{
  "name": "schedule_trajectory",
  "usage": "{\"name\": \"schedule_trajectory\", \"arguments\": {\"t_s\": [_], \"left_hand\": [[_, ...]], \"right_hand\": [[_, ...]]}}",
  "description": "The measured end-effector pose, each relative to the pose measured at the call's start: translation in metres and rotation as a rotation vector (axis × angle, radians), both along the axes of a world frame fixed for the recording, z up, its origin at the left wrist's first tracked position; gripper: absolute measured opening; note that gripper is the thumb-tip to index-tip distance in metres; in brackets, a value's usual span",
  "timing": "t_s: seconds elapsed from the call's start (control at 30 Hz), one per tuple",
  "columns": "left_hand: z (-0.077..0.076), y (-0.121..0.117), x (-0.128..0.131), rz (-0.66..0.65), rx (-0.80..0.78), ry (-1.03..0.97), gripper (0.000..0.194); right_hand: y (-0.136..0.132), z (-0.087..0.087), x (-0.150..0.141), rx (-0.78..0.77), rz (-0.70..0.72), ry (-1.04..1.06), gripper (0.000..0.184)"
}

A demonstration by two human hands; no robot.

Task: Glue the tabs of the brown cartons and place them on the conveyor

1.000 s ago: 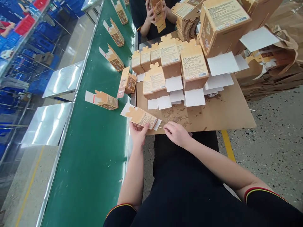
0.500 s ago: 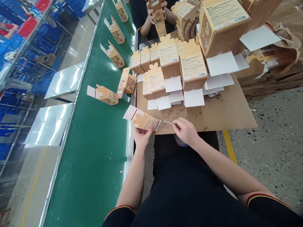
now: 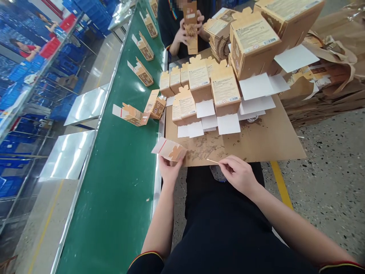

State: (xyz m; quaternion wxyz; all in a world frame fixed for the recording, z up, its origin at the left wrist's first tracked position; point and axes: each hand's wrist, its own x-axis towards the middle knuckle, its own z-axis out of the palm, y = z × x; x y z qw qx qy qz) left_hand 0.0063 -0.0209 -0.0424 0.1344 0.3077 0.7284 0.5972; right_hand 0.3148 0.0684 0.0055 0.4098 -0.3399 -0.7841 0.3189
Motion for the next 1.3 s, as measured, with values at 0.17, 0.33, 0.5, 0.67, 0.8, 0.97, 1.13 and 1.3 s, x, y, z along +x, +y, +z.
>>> {"name": "schedule_trajectory", "arguments": {"t_s": [0.17,0.33,0.5,0.67,0.8,0.97,1.13,1.3], "left_hand": [[0.027,-0.041,-0.103,0.387,0.094,0.131,0.097],[0.037,-0.066,-0.16,0.434,-0.12,0.036,0.087],[0.04,-0.075,-0.134,0.728,-0.117,0.334,0.086],[0.075,-0.013,-0.113,0.45,0.09,0.723,0.054],[0.117,0.107,-0.146,0.055,-0.008,0.72,0.052],[0.134,0.214,-0.188,-0.032,-0.342,0.495,0.046],[0.105,0.183,-0.147,0.026,-0.109,0.358,0.029],[0.063,0.134,-0.074,-0.066,-0.102,0.388,0.092]], "right_hand": [[0.008,0.01,0.008,0.046,-0.041,0.056,0.021],[0.017,0.013,0.008,0.049,-0.052,0.087,0.021],[0.018,0.013,0.024,0.046,-0.129,0.049,0.019],[0.016,0.015,0.043,0.067,-0.22,0.032,0.018],[0.019,0.021,0.047,0.113,-0.246,-0.003,0.018],[0.017,0.033,0.053,0.147,-0.296,-0.015,0.016],[0.006,0.035,0.067,0.149,-0.417,-0.03,0.016],[0.007,0.03,0.073,0.147,-0.465,-0.054,0.014]]}}
